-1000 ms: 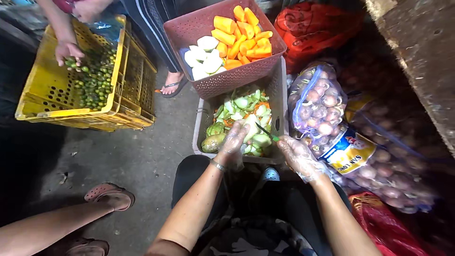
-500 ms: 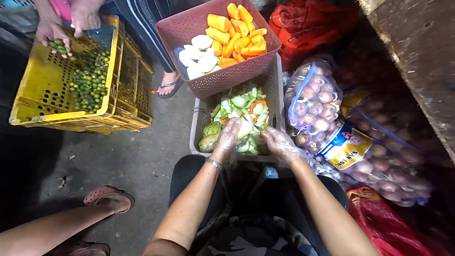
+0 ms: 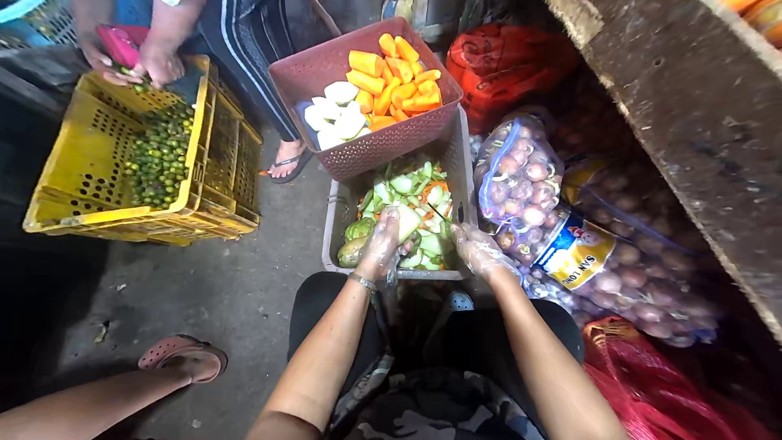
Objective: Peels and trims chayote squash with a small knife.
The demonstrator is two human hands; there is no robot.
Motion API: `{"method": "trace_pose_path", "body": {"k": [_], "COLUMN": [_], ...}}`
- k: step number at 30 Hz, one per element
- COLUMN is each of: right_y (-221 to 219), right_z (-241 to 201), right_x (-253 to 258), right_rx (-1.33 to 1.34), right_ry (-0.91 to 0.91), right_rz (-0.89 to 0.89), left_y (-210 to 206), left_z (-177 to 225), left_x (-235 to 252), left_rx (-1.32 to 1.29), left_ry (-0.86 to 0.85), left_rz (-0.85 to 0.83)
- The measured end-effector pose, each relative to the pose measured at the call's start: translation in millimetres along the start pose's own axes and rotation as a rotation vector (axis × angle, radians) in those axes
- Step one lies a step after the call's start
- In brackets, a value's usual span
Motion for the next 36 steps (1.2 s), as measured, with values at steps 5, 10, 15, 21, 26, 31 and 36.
{"method": "trace_pose_path", "body": {"k": [5, 10, 15, 21, 26, 31, 36], "right_y": [7.9, 4.9, -1.0, -4.2, -18.3, -29.2, -32.5], "right_z": [-29.4, -33.4, -43.5, -31.6, -37.7, -46.7, -47.2], "right_x": [-45.4, -41.6, -43.2, -48.2, -72.5, -72.3, -66.4], "right_rx": [-0.016, -0.031, 0.066, 0.146, -0.008, -0.113, -0.149], "right_ry": [0.154, 0.133, 0.242, 0.217, 0.415, 0.409, 0.359], "right_rz": [0.027, 0.027, 0.077, 0.166, 0.412, 0.387, 0.337], "left_y": [-11.9, -20.9, -20.9, -4.3, 14.2, 11.0, 10.6], "left_z": [-1.6, 1.7, -0.4, 4.5, 2.6, -0.5, -6.1], "left_x": [-2.9, -6.3, -5.6, -2.0, 3.2, -1.8, 0.0], "left_rx": [-0.261, -0.406, -0.427, -0.321, -0.107, -0.088, -0.157], "left_ry": [0.055, 0.047, 0.023, -0.062, -0.153, -0.139, -0.128], "left_rz": [-0.060, -0.232, -0.365, -0.083, 0.145, 0.177, 0.210]}}
Point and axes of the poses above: each hand's wrist, its own x-axis towards the middle knuckle, its own y-axis out of the back of the hand, z = x × y, the point moved 8 cm from there along x, towards the middle knuckle, and after that the axes turned 3 degrees about -x, right-handed, at the moved point
